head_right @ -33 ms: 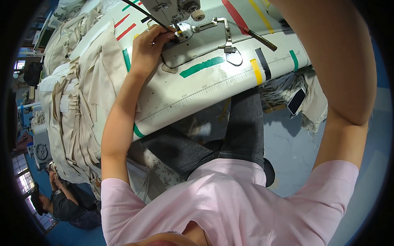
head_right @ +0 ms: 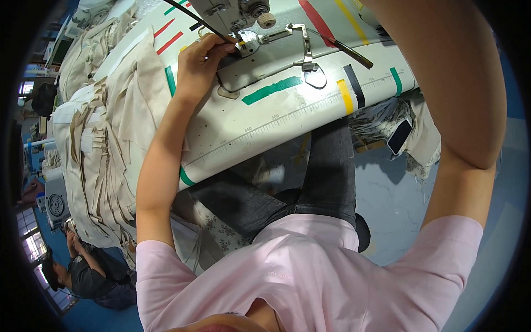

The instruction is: Adjusting and maintaining an industrial sewing machine components using a screwdriver.

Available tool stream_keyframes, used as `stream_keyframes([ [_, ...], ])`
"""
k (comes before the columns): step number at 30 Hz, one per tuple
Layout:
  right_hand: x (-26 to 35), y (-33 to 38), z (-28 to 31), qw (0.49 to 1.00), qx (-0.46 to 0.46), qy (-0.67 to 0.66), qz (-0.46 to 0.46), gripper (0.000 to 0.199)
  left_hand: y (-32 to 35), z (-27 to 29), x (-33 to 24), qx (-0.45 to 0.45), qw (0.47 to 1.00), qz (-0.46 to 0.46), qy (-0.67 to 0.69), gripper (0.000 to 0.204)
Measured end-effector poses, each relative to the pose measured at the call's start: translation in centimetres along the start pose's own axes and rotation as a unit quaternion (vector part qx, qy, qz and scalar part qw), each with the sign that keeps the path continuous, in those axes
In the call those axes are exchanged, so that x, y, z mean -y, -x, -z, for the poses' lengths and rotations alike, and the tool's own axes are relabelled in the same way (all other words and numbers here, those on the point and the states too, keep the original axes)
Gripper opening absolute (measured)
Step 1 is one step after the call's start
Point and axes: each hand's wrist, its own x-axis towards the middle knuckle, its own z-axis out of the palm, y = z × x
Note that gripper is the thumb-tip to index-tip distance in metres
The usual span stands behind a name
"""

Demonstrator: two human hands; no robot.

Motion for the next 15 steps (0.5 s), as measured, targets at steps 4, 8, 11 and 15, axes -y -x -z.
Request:
stream_keyframes([
  [4, -0.01, 0.06, -0.09, 1.000, -0.002, -0.007, 0.004, 0.031, 0.19, 0.20, 0.24, 0.015, 1.000, 0.011, -0.012, 0.012],
  [8, 0.30, -0.13, 0.08, 1.000, -0.004, -0.010, 0.009, 0.031, 0.12, 0.13, 0.18, 0.011, 1.000, 0.007, -0.026, 0.011],
  [11, 0.48, -0.18, 0.11, 1.000, -0.005, -0.014, 0.014, 0.030, 0.23, 0.00, 0.44, 0.015, 0.999, 0.002, -0.040, 0.010],
  [15, 0.80, -0.19, 0.41, 1.000, -0.008, -0.016, 0.020, 0.030, 0.21, -0.09, 0.53, 0.008, 0.998, 0.001, -0.058, 0.011],
])
